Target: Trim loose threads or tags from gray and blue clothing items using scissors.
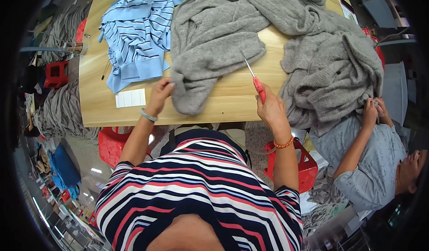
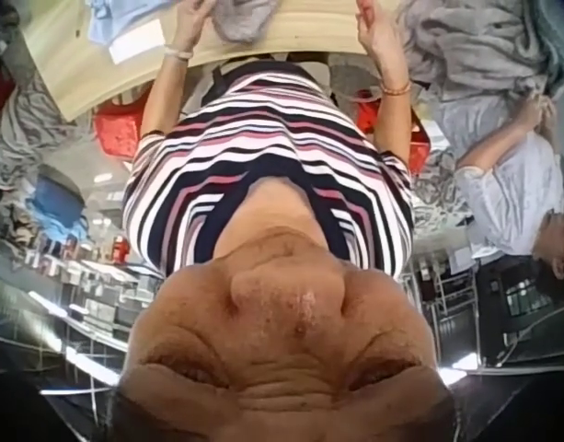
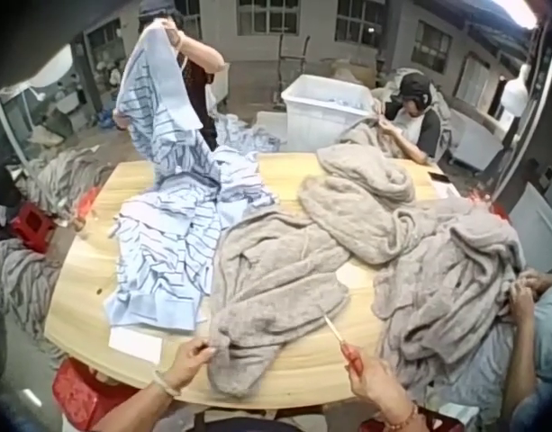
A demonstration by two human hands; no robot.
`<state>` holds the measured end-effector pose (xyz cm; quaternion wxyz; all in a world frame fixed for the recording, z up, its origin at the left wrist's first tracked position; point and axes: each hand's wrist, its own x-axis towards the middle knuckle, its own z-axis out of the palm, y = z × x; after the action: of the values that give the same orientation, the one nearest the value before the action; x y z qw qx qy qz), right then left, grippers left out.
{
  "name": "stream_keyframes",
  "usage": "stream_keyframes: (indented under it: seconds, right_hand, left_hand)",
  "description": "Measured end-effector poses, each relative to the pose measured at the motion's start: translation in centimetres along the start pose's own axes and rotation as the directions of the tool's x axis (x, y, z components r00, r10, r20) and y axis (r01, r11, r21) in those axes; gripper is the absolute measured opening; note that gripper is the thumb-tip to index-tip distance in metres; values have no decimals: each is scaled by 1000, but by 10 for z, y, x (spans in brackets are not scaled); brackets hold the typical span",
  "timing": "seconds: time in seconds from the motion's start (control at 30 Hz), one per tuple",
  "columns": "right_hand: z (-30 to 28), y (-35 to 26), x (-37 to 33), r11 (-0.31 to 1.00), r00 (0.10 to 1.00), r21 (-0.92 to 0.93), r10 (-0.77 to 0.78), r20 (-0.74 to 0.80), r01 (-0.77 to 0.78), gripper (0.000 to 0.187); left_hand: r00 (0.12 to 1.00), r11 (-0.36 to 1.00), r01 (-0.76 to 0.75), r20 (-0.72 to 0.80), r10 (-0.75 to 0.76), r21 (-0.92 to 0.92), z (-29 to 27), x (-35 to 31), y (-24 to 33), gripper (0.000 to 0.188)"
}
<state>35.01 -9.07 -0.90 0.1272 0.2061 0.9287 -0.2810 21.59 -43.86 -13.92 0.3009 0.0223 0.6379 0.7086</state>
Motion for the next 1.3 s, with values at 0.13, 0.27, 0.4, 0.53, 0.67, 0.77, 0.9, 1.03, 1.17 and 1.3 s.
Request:
stream_keyframes:
  seconds: [0.13, 0.27, 0.4, 0.53, 0.67, 0.77, 0.9, 1.03, 1.17, 1.3]
  right_hand:
    - [-3, 6, 3, 999, 998, 31, 30, -52, -28, 40]
    - [-15, 9, 2, 997, 995, 36, 77, -65, -75, 41]
    - [-14, 10, 2, 997, 997, 50, 66, -49, -64, 40]
    - [1, 2, 18, 999, 999, 22, -38, -24, 38, 36]
    - [12, 4, 49, 987, 988, 45, -157, -9, 157, 35]
    - [13, 18, 67, 994, 992, 35, -101, -72, 104, 34]
    - [-2, 28, 59, 997, 998, 62, -46, -42, 48, 33]
    - [-15, 36, 37, 996, 1000, 90, 17, 10, -18, 39]
    - [-36, 35, 6, 1000, 999, 16, -12, 35, 11, 37]
    - [-54, 29, -21, 997, 990, -73, 10, 140, 0, 36]
  left_hand:
    - [791, 901, -397, 563, 239, 175, 121, -11, 18, 15]
    - [619, 814, -402, 780, -96, 420, 154, -23, 6, 22]
    - [790, 524, -609, 519, 327, 596, 127, -4, -30, 36]
    - [898, 505, -435, 315, 307, 746, 129, 15, -41, 62]
    - [918, 158, -351, 305, 254, 923, 134, 27, -27, 65]
    - [948, 43, -245, 231, 219, 968, 113, 38, -18, 57]
    - [930, 86, -253, 218, 294, 964, 86, 36, -23, 46]
    - [897, 388, -427, 328, 297, 817, 119, 29, -22, 44]
    - [955, 609, -295, 218, 199, 737, 131, 37, -35, 47]
    - [881, 449, -460, 329, 340, 766, 162, 49, -6, 46]
